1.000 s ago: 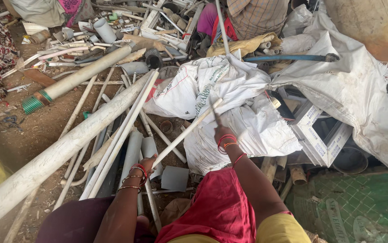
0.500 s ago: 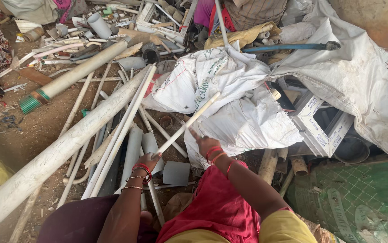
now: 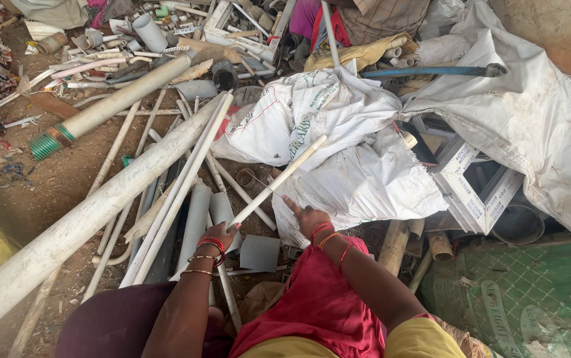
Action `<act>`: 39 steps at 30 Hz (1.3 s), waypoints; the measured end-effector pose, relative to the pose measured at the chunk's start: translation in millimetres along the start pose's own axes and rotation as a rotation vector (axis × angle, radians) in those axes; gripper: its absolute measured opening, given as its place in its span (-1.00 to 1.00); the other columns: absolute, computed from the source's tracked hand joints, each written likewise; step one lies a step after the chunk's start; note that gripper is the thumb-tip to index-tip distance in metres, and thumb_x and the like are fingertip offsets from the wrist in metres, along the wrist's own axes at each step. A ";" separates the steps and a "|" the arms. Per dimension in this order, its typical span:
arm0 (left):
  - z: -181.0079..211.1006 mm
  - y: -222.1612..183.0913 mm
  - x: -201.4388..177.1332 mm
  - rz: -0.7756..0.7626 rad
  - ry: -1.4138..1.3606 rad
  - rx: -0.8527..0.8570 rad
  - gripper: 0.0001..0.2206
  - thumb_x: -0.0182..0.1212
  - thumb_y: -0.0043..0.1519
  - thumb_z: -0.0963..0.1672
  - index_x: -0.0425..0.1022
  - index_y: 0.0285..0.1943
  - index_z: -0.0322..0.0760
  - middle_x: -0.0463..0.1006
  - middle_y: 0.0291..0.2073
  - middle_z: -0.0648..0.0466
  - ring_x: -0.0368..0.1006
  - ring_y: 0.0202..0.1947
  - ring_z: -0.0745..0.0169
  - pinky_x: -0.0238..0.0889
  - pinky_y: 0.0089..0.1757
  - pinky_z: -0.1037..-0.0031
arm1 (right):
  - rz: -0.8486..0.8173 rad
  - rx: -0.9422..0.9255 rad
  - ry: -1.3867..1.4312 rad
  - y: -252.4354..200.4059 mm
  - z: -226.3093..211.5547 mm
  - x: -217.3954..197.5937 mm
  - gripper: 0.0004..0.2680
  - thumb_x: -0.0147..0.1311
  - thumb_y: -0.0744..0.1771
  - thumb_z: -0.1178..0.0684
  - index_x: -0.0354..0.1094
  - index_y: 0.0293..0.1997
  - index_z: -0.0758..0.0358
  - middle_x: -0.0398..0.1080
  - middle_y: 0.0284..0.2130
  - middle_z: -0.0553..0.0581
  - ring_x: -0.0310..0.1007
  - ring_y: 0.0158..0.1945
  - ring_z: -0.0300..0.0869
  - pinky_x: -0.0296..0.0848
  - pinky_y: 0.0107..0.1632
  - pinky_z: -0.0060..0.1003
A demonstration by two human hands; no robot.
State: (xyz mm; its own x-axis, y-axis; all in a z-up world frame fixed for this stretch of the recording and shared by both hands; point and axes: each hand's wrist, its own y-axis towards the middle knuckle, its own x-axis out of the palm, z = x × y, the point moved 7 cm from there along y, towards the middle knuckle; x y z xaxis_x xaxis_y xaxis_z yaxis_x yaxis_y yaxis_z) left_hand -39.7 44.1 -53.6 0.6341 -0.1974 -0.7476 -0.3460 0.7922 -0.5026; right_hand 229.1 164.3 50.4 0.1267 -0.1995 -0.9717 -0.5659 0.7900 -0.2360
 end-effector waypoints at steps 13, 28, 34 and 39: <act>6.6 -12.8 -9.9 0.016 0.007 -0.032 -0.41 -0.13 0.31 0.24 0.37 0.28 -0.14 0.66 -0.18 -0.11 0.64 -0.12 -0.06 0.48 -0.07 0.11 | 0.114 0.068 0.589 37.8 -3.3 38.7 -0.39 -0.01 0.39 -0.08 -0.43 0.57 -0.31 0.48 -0.16 0.56 0.46 -0.03 0.42 0.38 0.06 0.19; 30.8 -49.3 -19.1 0.150 0.205 0.151 -0.48 -0.13 0.35 0.20 0.40 0.16 -0.19 0.65 -0.34 -0.06 0.62 -0.27 -0.08 0.49 -0.20 0.11 | 0.741 0.212 1.209 10.0 90.5 -6.3 -0.51 -0.06 0.44 0.00 -0.19 0.58 -0.11 0.42 -0.47 0.14 0.43 -0.56 -0.20 0.47 -0.47 -0.28; 38.0 -56.7 -21.5 0.187 0.245 0.130 -0.55 -0.05 0.35 0.17 0.44 0.10 -0.16 0.66 -0.34 -0.03 0.62 -0.24 -0.03 0.49 -0.20 0.13 | 0.775 0.195 0.943 7.6 101.3 -2.2 -0.49 -0.03 0.43 -0.01 -0.21 0.59 -0.15 0.48 -0.44 0.31 0.51 -0.46 0.09 0.46 -0.31 -0.01; 42.1 -66.3 -25.2 0.279 0.293 0.172 -0.60 -0.01 0.35 0.14 0.45 0.03 -0.16 0.65 -0.39 -0.04 0.62 -0.30 -0.06 0.50 -0.24 0.14 | 0.703 0.159 0.714 21.7 98.9 6.1 -0.47 -0.07 0.43 -0.06 -0.31 0.59 -0.21 0.52 -0.23 0.46 0.50 -0.23 0.38 0.42 -0.20 0.20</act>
State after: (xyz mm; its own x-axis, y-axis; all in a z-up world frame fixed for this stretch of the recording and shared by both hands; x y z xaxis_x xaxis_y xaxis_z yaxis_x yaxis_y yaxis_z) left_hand -3.6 20.9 16.8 0.3014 -0.0981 -0.9484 -0.3403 0.9181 -0.2031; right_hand 298.1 237.6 38.1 -0.7390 0.0815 -0.6687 -0.2032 0.9195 0.3366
